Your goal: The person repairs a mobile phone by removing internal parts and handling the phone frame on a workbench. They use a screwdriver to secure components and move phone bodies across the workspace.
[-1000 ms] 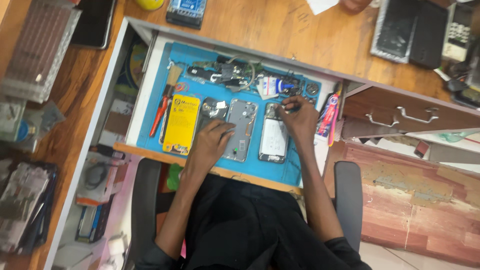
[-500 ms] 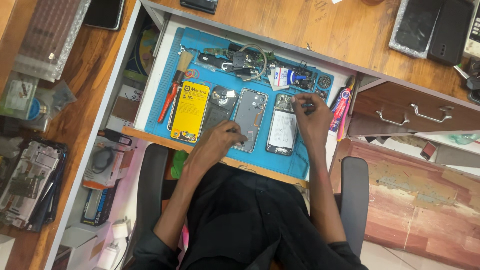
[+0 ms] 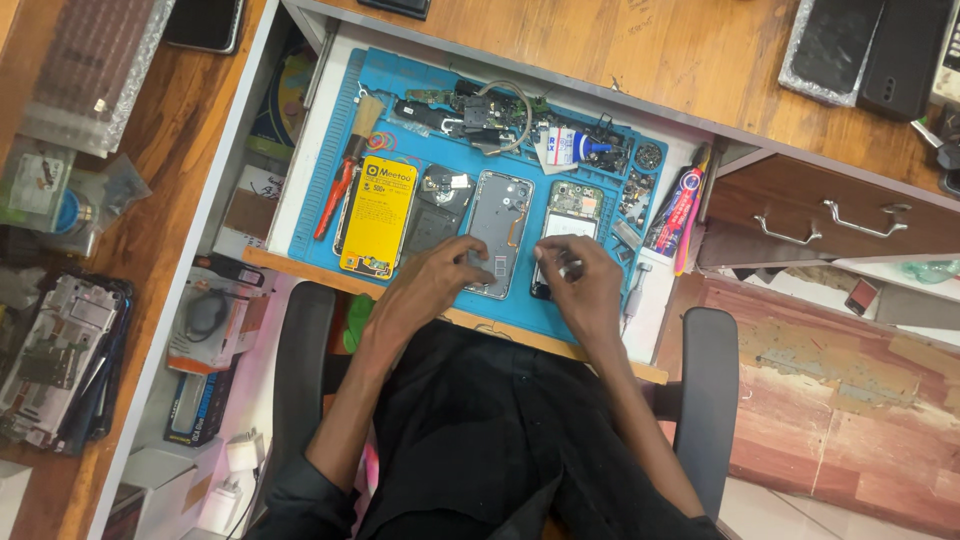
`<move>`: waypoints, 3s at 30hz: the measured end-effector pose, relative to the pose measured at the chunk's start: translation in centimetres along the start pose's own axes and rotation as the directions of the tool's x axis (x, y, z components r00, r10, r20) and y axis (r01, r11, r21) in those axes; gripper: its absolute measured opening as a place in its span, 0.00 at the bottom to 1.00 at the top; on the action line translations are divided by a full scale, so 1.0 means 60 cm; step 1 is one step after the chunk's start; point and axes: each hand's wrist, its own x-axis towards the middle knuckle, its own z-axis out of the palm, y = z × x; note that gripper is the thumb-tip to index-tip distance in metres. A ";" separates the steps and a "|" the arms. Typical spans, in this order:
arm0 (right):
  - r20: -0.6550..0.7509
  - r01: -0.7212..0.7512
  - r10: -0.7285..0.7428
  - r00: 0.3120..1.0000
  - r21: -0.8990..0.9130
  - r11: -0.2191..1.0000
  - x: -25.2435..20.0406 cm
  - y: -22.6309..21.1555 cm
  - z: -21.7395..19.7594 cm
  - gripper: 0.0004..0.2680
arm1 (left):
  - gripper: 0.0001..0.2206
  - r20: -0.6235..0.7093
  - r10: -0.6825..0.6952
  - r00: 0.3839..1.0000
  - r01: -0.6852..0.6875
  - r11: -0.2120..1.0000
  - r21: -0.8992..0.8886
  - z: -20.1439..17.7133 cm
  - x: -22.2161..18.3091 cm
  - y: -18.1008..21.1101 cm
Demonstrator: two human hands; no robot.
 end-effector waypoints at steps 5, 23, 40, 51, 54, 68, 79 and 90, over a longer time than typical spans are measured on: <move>0.008 0.032 -0.032 0.999 0.009 0.999 -0.001 -0.003 0.005 0.05 | 0.07 0.063 -0.073 0.995 0.078 0.994 -0.076 -0.007 0.001 0.003; 0.085 -0.034 0.019 0.996 0.174 0.984 0.007 0.029 0.001 0.07 | 0.07 -0.013 -0.285 0.958 0.243 0.837 -0.491 0.036 0.088 0.033; -0.054 -0.044 0.050 0.997 0.106 0.993 0.107 0.046 -0.048 0.07 | 0.17 -0.030 -0.393 0.919 0.268 0.679 -0.683 0.099 0.189 0.043; -0.019 -0.067 0.065 0.998 -0.102 0.993 0.153 0.052 -0.050 0.07 | 0.11 -0.188 -0.384 0.904 0.202 0.771 -0.605 0.058 0.097 0.032; 0.051 -0.155 0.153 0.987 0.041 0.987 0.159 0.067 -0.052 0.06 | 0.09 -0.183 -0.458 0.870 0.278 0.761 -0.586 0.045 0.067 0.037; -0.034 -0.017 0.015 0.999 -0.084 0.996 0.147 0.054 -0.043 0.06 | 0.09 -0.278 -0.433 0.857 0.244 0.818 -0.522 0.033 0.013 0.023; -0.002 -0.133 0.133 0.991 -0.027 0.991 0.157 0.077 -0.038 0.06 | 0.10 -0.284 -0.385 0.878 0.206 0.840 -0.502 0.037 0.012 0.015; 0.050 -0.121 0.120 0.991 0.024 0.992 0.154 0.078 -0.044 0.07 | 0.10 -0.293 -0.378 0.878 0.195 0.843 -0.502 0.038 0.009 0.012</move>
